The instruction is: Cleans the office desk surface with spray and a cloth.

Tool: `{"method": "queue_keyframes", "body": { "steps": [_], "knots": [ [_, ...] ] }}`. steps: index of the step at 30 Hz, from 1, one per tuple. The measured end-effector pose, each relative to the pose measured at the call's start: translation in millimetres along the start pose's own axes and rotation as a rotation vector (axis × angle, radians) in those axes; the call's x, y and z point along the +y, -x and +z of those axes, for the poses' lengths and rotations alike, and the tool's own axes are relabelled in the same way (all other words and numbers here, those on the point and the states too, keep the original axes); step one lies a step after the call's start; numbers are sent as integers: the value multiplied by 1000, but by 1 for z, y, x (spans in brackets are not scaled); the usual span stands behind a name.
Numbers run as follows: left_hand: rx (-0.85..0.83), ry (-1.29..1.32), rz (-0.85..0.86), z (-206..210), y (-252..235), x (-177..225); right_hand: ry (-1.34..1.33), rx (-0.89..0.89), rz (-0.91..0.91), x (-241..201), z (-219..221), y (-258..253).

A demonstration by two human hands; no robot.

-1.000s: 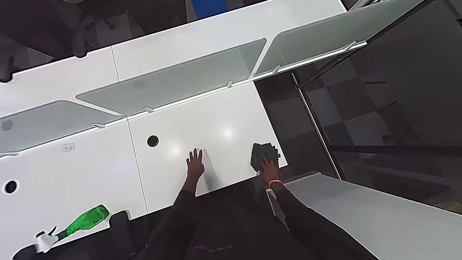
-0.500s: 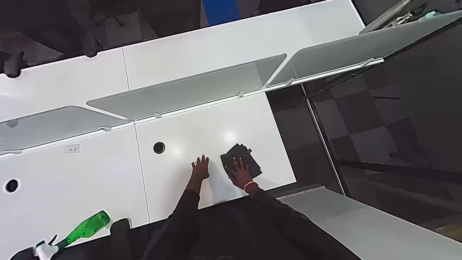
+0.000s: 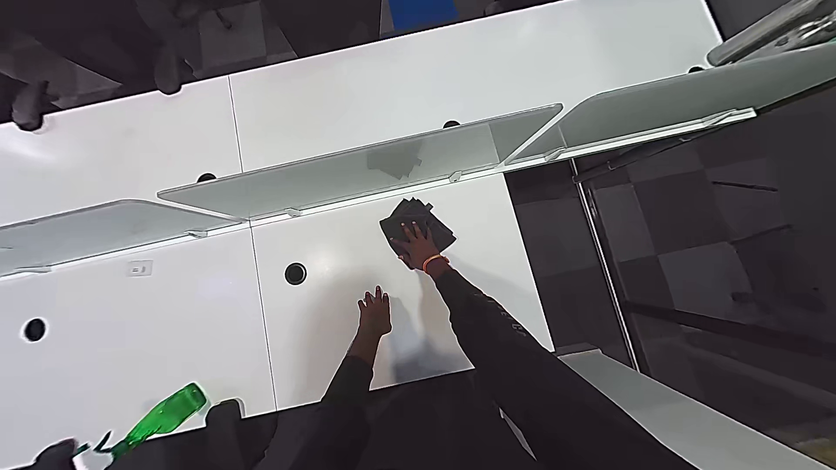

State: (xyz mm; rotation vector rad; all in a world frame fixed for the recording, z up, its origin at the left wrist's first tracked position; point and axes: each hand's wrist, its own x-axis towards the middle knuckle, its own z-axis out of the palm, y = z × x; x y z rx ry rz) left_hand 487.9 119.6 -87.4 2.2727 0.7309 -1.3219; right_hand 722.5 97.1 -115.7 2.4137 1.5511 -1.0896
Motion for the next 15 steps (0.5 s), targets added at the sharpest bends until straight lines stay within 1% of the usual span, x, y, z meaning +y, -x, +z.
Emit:
{"method": "queue_keyframes", "body": {
  "steps": [3,5,8,10,12,14,15],
  "knots": [
    [-5,-6,9,0,0,-3,4,74,11,24,-11,-7],
    [14,15,19,2,0,-8,-28,130,77,48,-15,-4],
    [29,19,40,5,-1,-14,-93,218,261,98,-25,14],
    [25,8,46,4,-1,-16,-162,303,408,137,-31,34],
    [25,7,51,3,-1,-18,-238,341,570,172,-34,54],
    [19,12,51,-1,-2,-19,-284,339,689,195,-34,65],
    [15,13,50,-3,-2,-19,-297,339,721,198,-33,66]
  ]
}}
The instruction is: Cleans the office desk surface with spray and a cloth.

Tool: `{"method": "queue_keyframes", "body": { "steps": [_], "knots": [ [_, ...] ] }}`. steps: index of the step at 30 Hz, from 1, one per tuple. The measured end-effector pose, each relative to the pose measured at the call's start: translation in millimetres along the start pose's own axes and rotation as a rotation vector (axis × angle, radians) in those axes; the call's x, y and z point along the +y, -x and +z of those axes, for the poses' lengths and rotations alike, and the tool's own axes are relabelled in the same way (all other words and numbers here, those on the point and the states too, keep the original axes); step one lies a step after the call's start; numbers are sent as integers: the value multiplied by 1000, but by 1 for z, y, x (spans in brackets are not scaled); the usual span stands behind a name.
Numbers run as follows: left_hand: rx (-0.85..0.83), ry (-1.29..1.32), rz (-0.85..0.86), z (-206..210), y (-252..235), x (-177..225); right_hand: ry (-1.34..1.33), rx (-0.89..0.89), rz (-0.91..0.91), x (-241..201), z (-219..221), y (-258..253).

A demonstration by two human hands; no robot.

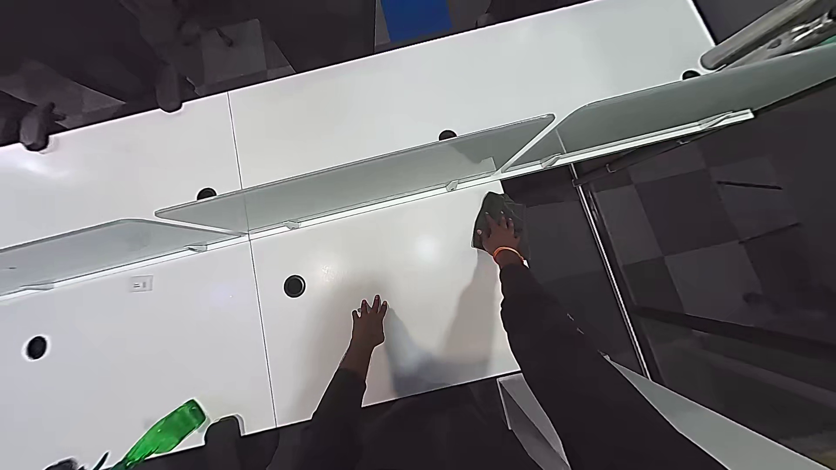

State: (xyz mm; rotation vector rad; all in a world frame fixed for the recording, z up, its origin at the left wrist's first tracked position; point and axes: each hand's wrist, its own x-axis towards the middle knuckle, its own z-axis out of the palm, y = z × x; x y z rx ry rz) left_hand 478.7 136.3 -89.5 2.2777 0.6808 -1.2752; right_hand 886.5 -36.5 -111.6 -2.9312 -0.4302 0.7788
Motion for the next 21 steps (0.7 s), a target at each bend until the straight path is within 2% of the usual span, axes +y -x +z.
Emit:
{"method": "queue_keyframes", "body": {
  "steps": [3,6,10,14,18,21],
  "knots": [
    [5,3,-3,-3,-2,0,-12,6,45,-12,9,10],
    [20,5,-10,-1,-2,-1,11,4,-8,-31,31,42],
    [38,8,-20,-1,-4,3,72,-55,-260,-55,83,122],
    [63,1,-22,1,-5,4,105,-245,-597,-72,133,222],
    [139,-13,-5,8,-5,-1,175,-489,-730,-57,148,283],
    [315,36,-32,15,-6,-11,205,-490,-723,-22,149,302]
  ]
}}
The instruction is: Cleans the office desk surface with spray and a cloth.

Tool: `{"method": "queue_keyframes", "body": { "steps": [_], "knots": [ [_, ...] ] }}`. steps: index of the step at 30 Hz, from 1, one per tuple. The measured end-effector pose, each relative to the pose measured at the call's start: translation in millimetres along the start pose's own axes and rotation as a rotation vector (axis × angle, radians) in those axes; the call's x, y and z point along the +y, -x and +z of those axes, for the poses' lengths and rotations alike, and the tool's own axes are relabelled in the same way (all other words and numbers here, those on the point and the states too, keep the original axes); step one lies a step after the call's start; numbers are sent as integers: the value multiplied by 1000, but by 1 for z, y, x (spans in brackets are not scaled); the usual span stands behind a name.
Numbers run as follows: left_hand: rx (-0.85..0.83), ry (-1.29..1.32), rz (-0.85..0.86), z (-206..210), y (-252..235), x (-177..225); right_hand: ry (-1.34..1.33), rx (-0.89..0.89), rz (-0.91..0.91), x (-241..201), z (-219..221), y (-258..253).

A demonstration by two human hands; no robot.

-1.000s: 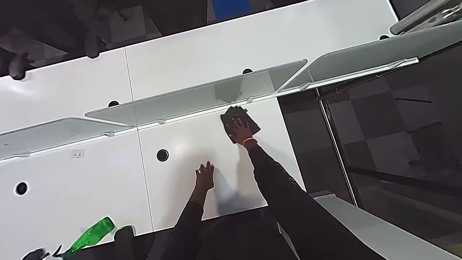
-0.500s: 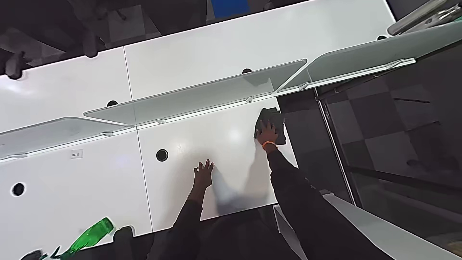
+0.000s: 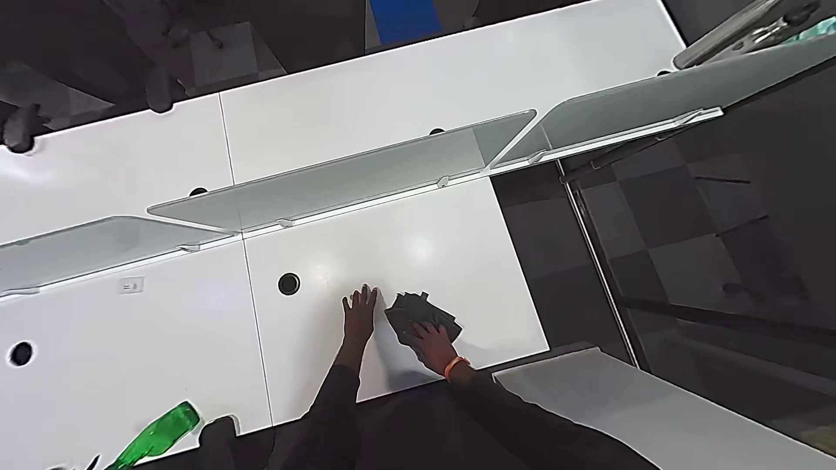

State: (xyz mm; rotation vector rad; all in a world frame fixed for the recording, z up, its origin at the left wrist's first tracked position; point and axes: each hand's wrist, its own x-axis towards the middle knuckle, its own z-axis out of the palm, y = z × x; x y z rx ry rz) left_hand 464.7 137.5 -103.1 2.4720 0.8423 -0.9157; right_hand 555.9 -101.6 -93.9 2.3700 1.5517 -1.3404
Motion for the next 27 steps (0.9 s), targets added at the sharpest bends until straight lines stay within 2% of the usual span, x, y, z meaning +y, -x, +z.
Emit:
{"method": "queue_keyframes", "body": {
  "steps": [2,4,9,14,20,24,27],
  "knots": [
    [49,2,-101,1,-5,-9,35,12,71,13,12,16],
    [18,-33,-195,-4,-15,-17,58,43,132,26,17,18],
    [11,-50,-155,-4,-24,-33,15,-13,193,26,-10,-11],
    [3,14,-135,-2,-28,-39,51,38,175,29,-62,-71],
    [-2,69,-100,-4,-31,-45,63,133,225,23,-157,-178],
    [22,72,-89,-1,-32,-46,64,191,289,-6,-205,-245],
    [25,79,-94,-3,-32,-46,100,226,291,-40,-216,-270]
  ]
}}
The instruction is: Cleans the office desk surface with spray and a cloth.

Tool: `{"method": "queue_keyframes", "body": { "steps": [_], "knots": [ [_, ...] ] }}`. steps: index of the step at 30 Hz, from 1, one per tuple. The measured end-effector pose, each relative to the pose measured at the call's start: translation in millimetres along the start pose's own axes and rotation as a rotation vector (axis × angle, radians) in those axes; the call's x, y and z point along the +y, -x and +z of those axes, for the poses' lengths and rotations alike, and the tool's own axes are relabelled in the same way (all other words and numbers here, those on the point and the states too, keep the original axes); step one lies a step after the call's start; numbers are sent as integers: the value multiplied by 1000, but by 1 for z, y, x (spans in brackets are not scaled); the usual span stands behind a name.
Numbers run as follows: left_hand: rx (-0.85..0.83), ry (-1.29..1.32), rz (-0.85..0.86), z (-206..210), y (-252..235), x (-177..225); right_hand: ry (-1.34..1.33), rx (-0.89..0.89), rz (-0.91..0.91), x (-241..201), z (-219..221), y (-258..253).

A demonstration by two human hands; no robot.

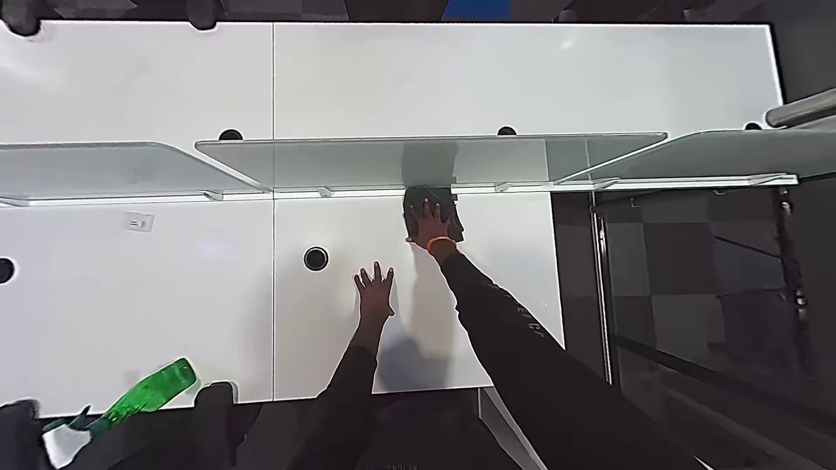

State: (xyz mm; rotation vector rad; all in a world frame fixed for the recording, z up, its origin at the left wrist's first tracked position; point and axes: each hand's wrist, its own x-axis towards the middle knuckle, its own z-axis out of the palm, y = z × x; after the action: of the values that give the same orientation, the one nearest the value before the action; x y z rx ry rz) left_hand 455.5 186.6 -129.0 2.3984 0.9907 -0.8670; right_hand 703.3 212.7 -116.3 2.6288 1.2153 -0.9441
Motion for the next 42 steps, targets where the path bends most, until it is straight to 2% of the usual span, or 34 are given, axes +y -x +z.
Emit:
{"method": "queue_keyframes", "body": {
  "steps": [4,8,13,17,21,25,30,42],
  "knots": [
    [27,15,19,-2,3,-2,39,-64,-83,-27,11,14],
    [41,33,35,1,4,-6,70,-186,-183,-36,37,61],
    [85,96,36,-7,9,-24,68,-235,-257,-11,93,155],
    [143,120,-108,-6,23,-60,67,-347,-247,16,135,241],
    [87,47,-143,5,38,-96,83,-394,-179,28,157,283],
    [93,42,-137,11,34,-103,110,-357,-149,22,162,275],
    [85,59,-117,12,29,-109,114,-333,-123,7,147,244],
    [77,115,-108,5,25,-108,125,-172,-17,-63,64,93]
  ]
}}
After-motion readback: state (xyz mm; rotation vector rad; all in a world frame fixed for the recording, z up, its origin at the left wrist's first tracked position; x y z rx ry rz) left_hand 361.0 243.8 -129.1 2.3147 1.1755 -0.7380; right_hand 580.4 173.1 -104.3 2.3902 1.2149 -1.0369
